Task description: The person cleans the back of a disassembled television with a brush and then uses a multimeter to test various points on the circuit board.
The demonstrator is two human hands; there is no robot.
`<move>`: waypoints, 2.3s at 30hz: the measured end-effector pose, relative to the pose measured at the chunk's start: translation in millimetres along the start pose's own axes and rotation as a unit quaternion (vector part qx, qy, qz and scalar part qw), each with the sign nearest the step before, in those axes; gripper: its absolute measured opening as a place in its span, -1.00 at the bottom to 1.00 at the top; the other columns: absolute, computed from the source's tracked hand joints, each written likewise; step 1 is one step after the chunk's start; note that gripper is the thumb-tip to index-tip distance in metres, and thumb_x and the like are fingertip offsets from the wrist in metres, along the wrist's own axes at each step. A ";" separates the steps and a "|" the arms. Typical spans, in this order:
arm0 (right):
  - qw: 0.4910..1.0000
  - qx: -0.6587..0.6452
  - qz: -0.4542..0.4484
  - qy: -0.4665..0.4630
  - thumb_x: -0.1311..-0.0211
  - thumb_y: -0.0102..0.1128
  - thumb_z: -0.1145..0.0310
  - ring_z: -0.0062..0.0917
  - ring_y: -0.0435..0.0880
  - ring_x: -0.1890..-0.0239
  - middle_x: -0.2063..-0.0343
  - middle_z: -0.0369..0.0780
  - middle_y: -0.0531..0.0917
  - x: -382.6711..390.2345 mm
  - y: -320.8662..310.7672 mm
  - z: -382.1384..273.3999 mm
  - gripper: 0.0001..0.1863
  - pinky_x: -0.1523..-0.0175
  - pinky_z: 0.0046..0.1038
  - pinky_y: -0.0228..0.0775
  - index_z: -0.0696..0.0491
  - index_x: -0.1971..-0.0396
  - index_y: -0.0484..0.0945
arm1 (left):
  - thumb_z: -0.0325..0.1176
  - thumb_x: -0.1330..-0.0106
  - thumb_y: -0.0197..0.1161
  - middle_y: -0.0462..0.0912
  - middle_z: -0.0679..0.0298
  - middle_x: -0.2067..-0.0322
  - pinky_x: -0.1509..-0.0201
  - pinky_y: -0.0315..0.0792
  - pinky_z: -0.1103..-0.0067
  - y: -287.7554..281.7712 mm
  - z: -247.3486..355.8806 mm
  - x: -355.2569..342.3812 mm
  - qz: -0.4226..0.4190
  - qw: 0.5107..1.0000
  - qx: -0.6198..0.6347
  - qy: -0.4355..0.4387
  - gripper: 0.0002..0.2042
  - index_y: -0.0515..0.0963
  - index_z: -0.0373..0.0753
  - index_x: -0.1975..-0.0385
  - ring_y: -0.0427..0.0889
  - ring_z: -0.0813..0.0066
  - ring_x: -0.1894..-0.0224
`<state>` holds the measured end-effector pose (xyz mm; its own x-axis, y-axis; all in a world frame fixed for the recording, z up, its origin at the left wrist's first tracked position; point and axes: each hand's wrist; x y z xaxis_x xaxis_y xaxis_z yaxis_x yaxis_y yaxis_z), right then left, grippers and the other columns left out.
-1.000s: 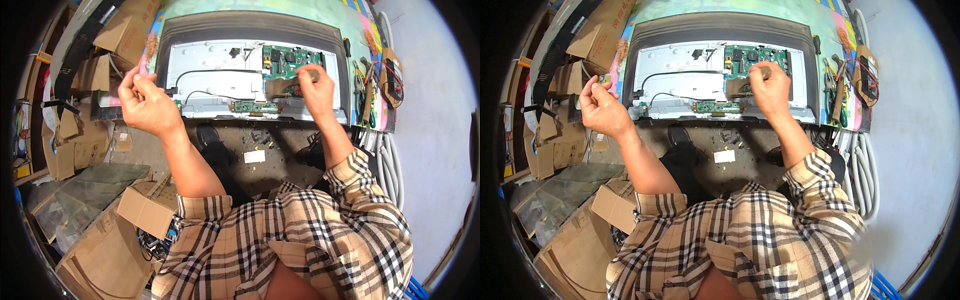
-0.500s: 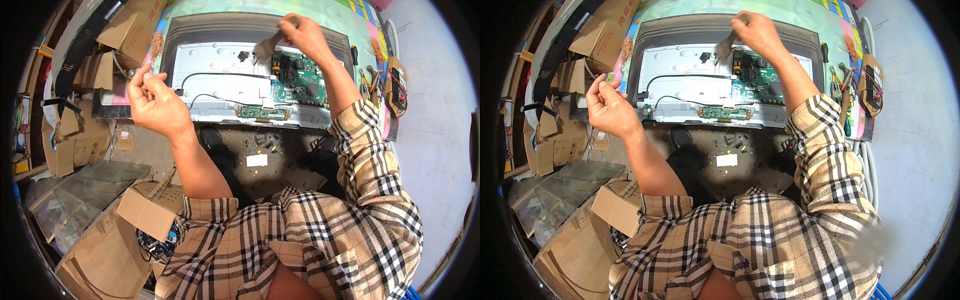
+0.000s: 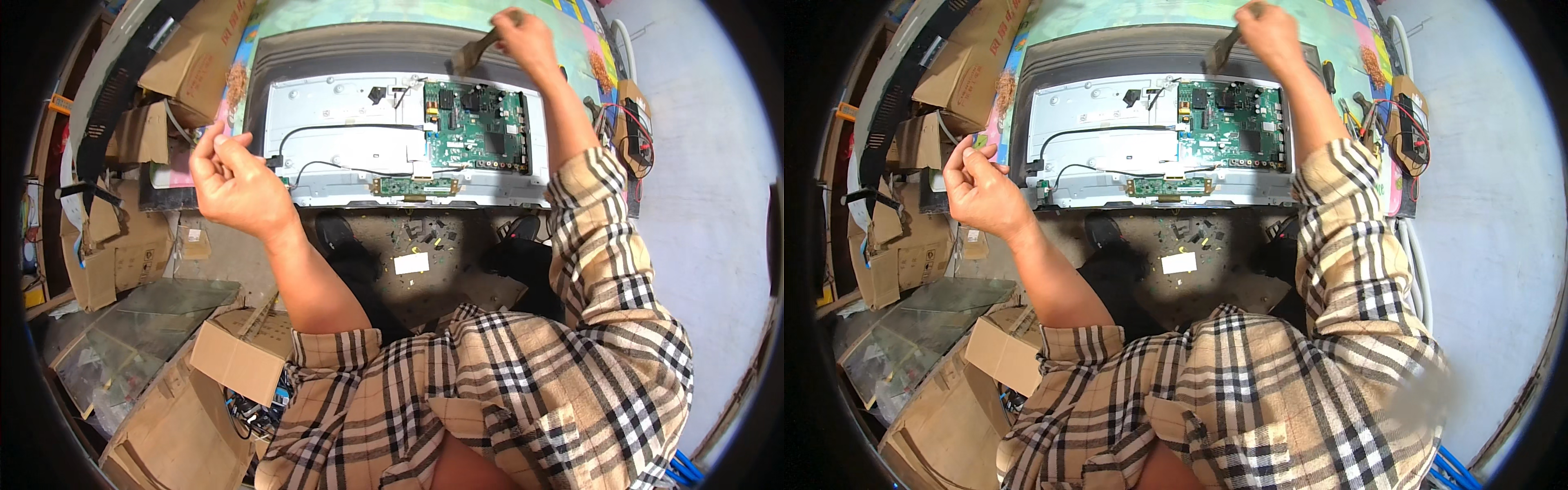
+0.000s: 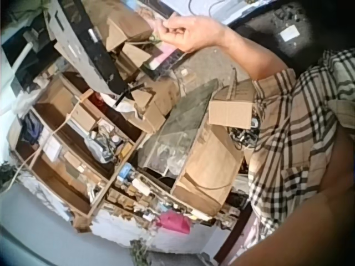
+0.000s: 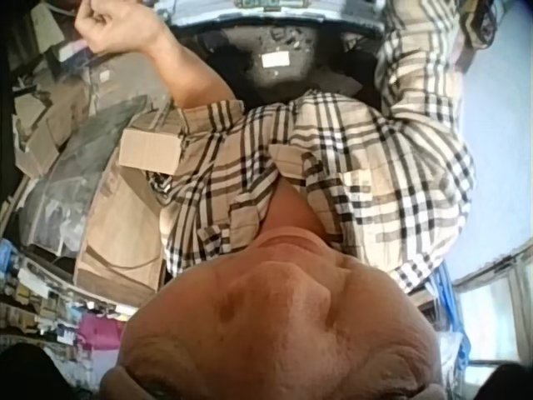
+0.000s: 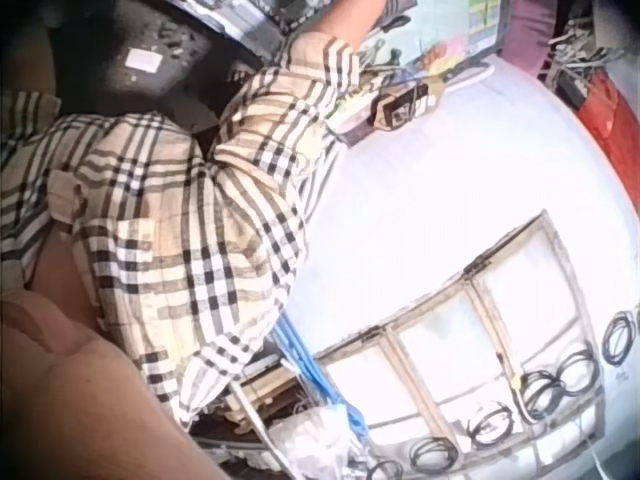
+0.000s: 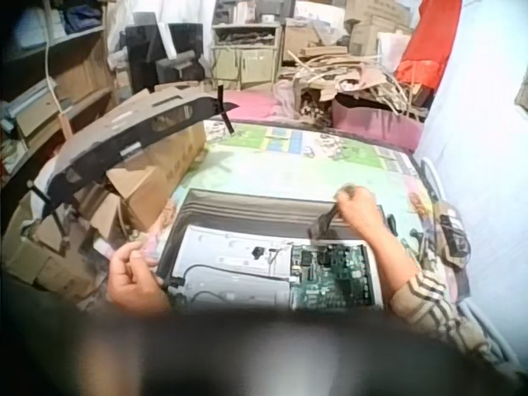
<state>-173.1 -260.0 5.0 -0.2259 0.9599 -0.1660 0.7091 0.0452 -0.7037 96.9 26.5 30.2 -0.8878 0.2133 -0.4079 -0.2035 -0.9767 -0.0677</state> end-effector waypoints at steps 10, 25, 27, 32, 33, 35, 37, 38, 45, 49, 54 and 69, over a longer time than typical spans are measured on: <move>0.996 0.067 0.037 -0.041 -0.33 0.20 0.17 -0.60 0.67 0.52 0.47 -0.25 0.71 16.4 -48.2 17.4 -0.70 0.40 -0.59 0.48 0.13 0.24 0.67 | -0.50 -0.42 0.14 0.70 0.26 0.49 0.52 0.37 0.70 0.9 -4.2 -1.0 -0.014 0.999 -0.018 0.025 -0.85 0.65 -0.38 0.20 0.45 0.71 0.60; 0.997 0.053 -0.051 -0.032 -0.37 0.17 0.17 -0.64 0.64 0.51 0.50 -0.28 0.69 44.5 -89.1 35.2 -0.72 0.34 -0.53 0.49 0.09 0.20 0.66 | -0.46 -0.44 0.15 0.68 0.30 0.52 0.54 0.33 0.72 2.0 -18.5 -5.5 -0.037 0.997 -0.035 0.051 -0.85 0.65 -0.33 0.19 0.45 0.73 0.60; 0.977 0.132 0.080 -0.149 -0.36 0.17 0.16 -0.63 0.67 0.50 0.49 -0.29 0.70 33.6 -107.5 48.7 -0.70 0.33 -0.52 0.51 0.11 0.22 0.66 | -0.45 -0.44 0.15 0.68 0.29 0.52 0.54 0.33 0.72 5.0 -13.5 -2.6 -0.048 0.997 -0.033 0.052 -0.85 0.65 -0.33 0.18 0.46 0.72 0.60; 0.997 0.006 -0.074 -0.009 -0.32 0.18 0.16 -0.65 0.63 0.57 0.53 -0.28 0.68 52.4 -99.0 22.9 -0.71 0.41 -0.56 0.45 0.12 0.32 0.65 | -0.43 -0.44 0.15 0.69 0.28 0.51 0.53 0.34 0.70 7.3 -12.4 -3.9 -0.041 0.996 -0.053 0.052 -0.84 0.66 -0.32 0.17 0.45 0.72 0.60; 0.999 0.010 -0.039 -0.009 -0.32 0.18 0.17 -0.65 0.63 0.57 0.54 -0.28 0.68 49.1 -100.2 29.1 -0.71 0.41 -0.56 0.45 0.11 0.31 0.66 | -0.43 -0.44 0.15 0.69 0.28 0.51 0.53 0.34 0.69 7.2 -11.5 -4.5 -0.041 0.996 -0.062 0.055 -0.84 0.66 -0.32 0.17 0.45 0.72 0.61; 0.999 0.029 0.040 -0.001 -0.31 0.18 0.18 -0.65 0.63 0.57 0.55 -0.28 0.68 39.9 -119.0 58.9 -0.71 0.41 -0.56 0.45 0.11 0.31 0.67 | -0.43 -0.43 0.15 0.70 0.29 0.50 0.53 0.32 0.68 15.3 -9.9 0.7 -0.049 0.996 -0.052 0.059 -0.83 0.66 -0.33 0.18 0.44 0.72 0.61; 0.994 -0.077 0.074 -0.030 -0.37 0.19 0.19 -0.67 0.62 0.56 0.54 -0.30 0.69 50.0 -109.1 74.5 -0.73 0.40 -0.58 0.47 0.11 0.30 0.67 | -0.43 -0.43 0.13 0.71 0.28 0.48 0.53 0.32 0.66 19.5 -9.6 3.6 -0.061 0.995 -0.049 0.063 -0.82 0.66 -0.34 0.18 0.44 0.71 0.60; 0.996 -0.074 0.042 -0.015 -0.35 0.18 0.18 -0.63 0.67 0.54 0.54 -0.27 0.70 55.7 -105.1 77.8 -0.71 0.38 -0.54 0.51 0.12 0.28 0.67 | -0.43 -0.43 0.14 0.71 0.27 0.47 0.53 0.32 0.67 19.9 -8.5 2.5 -0.060 0.995 -0.049 0.062 -0.82 0.66 -0.35 0.18 0.44 0.70 0.60; 0.991 -0.084 -0.046 0.095 -0.25 0.15 0.19 -0.60 0.69 0.57 0.58 -0.27 0.68 118.6 -117.1 71.9 -0.71 0.41 -0.53 0.51 0.12 0.34 0.65 | -0.44 -0.42 0.14 0.68 0.29 0.50 0.53 0.29 0.68 28.3 -4.6 11.6 -0.065 0.995 -0.037 0.067 -0.84 0.66 -0.32 0.19 0.41 0.72 0.60; 0.987 -0.136 0.013 0.085 -0.31 0.14 0.17 -0.63 0.69 0.55 0.56 -0.25 0.67 124.8 -141.2 94.5 -0.69 0.43 -0.57 0.50 0.14 0.33 0.65 | -0.43 -0.41 0.14 0.68 0.30 0.51 0.52 0.29 0.68 35.7 -1.0 17.1 -0.073 0.994 -0.037 0.076 -0.83 0.66 -0.32 0.19 0.42 0.72 0.60; 0.976 -0.177 -0.002 0.127 -0.37 0.16 0.15 -0.65 0.66 0.57 0.59 -0.29 0.63 171.1 -109.5 97.6 -0.68 0.43 -0.57 0.51 0.14 0.28 0.63 | -0.43 -0.38 0.15 0.70 0.28 0.51 0.43 0.38 0.62 38.5 -2.5 18.5 -0.073 0.991 -0.066 0.090 -0.82 0.67 -0.34 0.21 0.50 0.64 0.55; 0.999 -0.031 0.022 0.007 -0.24 0.14 0.17 -0.42 0.74 0.46 0.63 -0.11 0.65 138.5 -69.7 51.6 -0.65 0.28 -0.36 0.53 0.20 0.34 0.65 | -0.44 -0.37 0.17 0.71 0.28 0.51 0.37 0.43 0.59 30.2 0.3 20.4 -0.061 0.993 -0.062 0.083 -0.83 0.68 -0.30 0.20 0.57 0.59 0.49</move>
<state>-288.2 -144.4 -4.7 -0.1845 0.9650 -0.1862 0.7583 0.0192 -0.6516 72.5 1.3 20.1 -0.7769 0.3335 -0.5341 -0.2442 -0.9414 -0.2326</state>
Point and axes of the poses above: each hand's wrist, its own x-axis away from the middle knuckle, its own y-axis out of the palm, z = x × y
